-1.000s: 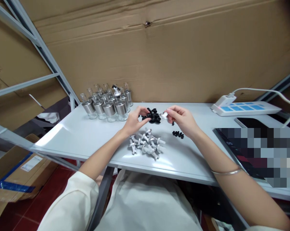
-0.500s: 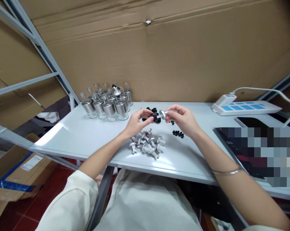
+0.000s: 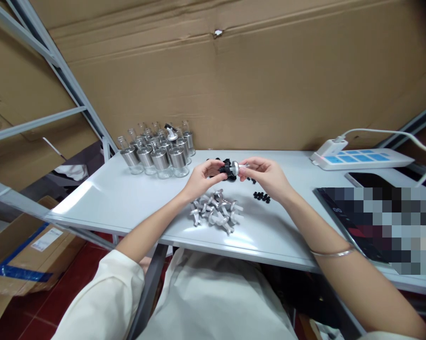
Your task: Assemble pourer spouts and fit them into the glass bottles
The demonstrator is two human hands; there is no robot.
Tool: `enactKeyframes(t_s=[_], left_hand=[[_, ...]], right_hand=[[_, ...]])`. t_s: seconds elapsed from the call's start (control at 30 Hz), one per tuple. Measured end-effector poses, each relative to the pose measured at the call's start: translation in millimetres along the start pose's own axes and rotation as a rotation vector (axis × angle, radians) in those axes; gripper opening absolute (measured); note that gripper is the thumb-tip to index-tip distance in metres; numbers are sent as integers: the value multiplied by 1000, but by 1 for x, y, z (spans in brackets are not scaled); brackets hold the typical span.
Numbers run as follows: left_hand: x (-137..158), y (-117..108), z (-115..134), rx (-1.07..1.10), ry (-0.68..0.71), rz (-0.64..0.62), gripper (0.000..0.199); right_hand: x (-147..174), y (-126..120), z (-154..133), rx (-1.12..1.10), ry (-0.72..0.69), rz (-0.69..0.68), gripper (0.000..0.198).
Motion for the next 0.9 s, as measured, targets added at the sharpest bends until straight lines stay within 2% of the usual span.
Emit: enactKeyframes(t_s=[0.33,0.9], left_hand=[[0,-1,2,-30,-3,20,40],[1,-1,0,-95,23,62,32]], right_hand=[[1,-1,-1,100,-42,-15,34],[1,4,4,21,46,-44,31]])
Point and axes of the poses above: each hand's wrist, its own x-axis away from the middle knuckle, its own y-axis out of the palm, z = x × y, the point moved 2 cm from there along -x, towards the middle knuckle, and after that the axes turned 13 degrees about -x, right-handed, at the moved point
